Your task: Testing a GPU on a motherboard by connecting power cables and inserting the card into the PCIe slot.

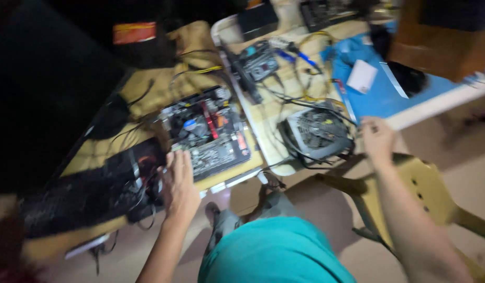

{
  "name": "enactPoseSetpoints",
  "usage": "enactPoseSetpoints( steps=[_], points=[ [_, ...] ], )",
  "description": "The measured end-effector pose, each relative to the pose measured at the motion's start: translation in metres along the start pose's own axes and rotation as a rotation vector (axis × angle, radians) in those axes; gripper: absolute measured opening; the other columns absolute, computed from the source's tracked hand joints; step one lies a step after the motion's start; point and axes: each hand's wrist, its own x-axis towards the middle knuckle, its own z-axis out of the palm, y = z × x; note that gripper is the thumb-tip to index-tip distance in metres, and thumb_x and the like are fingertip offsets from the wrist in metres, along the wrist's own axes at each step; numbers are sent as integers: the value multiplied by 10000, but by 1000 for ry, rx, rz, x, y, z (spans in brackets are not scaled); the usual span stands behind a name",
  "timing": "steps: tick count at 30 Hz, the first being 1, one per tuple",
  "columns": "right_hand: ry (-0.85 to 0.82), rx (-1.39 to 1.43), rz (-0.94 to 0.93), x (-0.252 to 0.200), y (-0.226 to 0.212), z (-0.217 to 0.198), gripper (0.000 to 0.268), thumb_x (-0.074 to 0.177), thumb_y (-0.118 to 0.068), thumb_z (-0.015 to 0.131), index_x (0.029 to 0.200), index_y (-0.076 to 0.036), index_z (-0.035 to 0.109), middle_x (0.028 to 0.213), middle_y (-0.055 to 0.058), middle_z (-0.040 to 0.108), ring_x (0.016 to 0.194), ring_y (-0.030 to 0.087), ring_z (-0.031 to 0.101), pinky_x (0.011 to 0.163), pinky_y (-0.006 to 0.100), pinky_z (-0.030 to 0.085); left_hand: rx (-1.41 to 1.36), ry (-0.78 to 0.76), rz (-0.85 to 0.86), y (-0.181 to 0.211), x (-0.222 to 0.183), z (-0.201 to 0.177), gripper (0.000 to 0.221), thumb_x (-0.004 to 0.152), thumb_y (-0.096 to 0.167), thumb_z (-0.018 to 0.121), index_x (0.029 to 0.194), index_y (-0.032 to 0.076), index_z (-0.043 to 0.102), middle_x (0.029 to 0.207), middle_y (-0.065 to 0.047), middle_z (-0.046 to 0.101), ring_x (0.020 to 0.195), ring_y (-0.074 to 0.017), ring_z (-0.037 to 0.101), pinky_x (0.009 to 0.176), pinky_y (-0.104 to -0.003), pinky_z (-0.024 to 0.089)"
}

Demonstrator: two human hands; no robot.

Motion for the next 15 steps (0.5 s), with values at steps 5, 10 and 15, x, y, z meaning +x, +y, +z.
enactPoseSetpoints(
  steps=[5, 10, 15],
  points=[
    [-196, -189, 8, 69, 44, 19, 284, 1121, -191, 642, 1295, -119, 856, 1278, 142, 822, 1178, 347, 738, 1033, 440, 535, -75, -267, -99, -2, 1, -1, 1006, 795, 70, 704, 1732, 59, 338, 1817, -168, 308, 1680, -398, 271, 1296, -665, 304],
    [-376, -350, -129, 97, 59, 39, 286, 1153, -268, 709, 1255, -75, 893, 1180, 230, 834, 1056, 477, 764, 836, 543, 574, -180, -372, -178, -1, 13, -19, 1327, 642, 189, 986, 1755, 68, 274, 1837, -147, 255, 1691, -389, 215, 1317, -649, 266],
    [-281, -593, -336, 101, 72, 50, 218, 1186, -248, 783, 1094, -64, 714, 1112, 226, 735, 1033, 469, 712, 842, 567, 558, -336, -284, -289, 1, 28, -28, 844, 886, -95, 539, 1704, 65, 405, 1745, -127, 468, 1668, -337, 309, 1385, -592, 163]
  ],
)
